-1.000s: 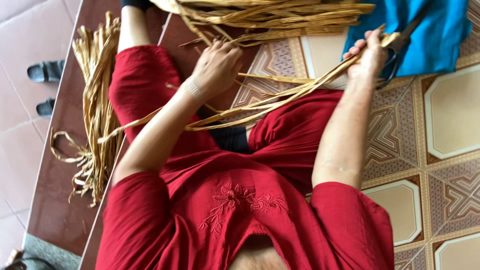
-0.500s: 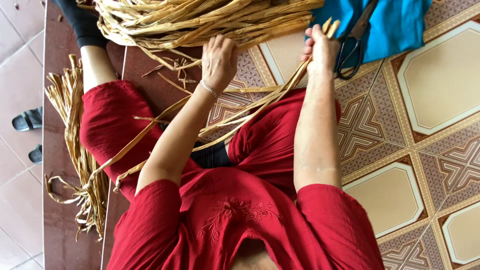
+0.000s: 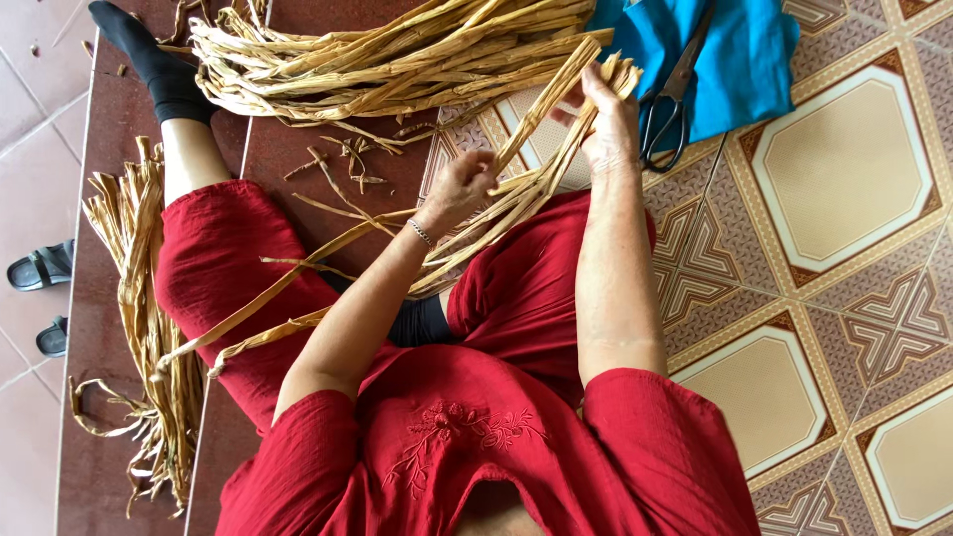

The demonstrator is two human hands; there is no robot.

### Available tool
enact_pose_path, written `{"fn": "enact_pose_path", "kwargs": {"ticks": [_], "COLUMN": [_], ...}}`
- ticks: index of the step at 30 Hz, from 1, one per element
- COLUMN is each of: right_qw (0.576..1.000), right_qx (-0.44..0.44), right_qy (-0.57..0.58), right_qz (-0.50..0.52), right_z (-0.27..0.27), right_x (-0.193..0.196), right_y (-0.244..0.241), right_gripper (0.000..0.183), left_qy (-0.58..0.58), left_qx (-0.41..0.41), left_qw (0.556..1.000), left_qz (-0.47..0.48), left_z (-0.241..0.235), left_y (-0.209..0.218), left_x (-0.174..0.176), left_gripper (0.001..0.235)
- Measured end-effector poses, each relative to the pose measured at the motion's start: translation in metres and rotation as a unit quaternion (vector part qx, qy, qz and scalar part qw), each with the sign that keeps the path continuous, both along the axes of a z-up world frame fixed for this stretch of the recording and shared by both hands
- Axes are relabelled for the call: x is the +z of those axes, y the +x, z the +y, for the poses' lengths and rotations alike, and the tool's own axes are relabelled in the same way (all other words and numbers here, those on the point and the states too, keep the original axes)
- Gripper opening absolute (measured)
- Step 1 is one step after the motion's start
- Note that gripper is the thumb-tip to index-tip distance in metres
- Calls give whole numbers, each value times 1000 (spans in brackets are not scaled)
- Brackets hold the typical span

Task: The person sits on the floor and processes dried plant fibers by hand, separating strands and trimming them with scissors. The person repeatedly pulls fibers apart and cuts them into shorter pieces.

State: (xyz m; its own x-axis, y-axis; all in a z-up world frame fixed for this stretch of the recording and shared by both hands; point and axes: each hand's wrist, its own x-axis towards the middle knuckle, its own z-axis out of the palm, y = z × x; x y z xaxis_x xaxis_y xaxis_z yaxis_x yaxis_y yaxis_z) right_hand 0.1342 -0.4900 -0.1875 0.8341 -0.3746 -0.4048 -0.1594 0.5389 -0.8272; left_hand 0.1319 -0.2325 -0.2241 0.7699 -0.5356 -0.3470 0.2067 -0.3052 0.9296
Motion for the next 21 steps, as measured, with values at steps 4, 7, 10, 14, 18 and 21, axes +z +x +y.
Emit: {"fn": "enact_pose_path", "kwargs": {"ticks": [4,7,10,14,18,21], "right_qw": [999,998,993,993,993,995], "right_qx": [36,56,84,84,100,82], "right_qy": [-35,-31,66,74,44,18], "right_qz": [14,2,-47,-47,-45,-56], "right_z": [2,7,9,7,7,5], "right_x": [0,5,13,11,-6,-16], "right_y": [3,1,1,2,6,7], "right_gripper": [33,35,36,32,26,23], "left_qy": [14,90,46,-25,6,47], "left_qx": [1,38,50,51,70,46], "left_qw": [1000,987,990,996,997,996], "left_qz": [-27,-126,-121,-76,30,-54], "left_z": [-34,-76,-97,-111,-110,-119], "left_y": [15,31,41,38,37,48], "left_x": [17,16,4,-6,-5,-19], "left_gripper": [40,29,29,33,36,35]}}
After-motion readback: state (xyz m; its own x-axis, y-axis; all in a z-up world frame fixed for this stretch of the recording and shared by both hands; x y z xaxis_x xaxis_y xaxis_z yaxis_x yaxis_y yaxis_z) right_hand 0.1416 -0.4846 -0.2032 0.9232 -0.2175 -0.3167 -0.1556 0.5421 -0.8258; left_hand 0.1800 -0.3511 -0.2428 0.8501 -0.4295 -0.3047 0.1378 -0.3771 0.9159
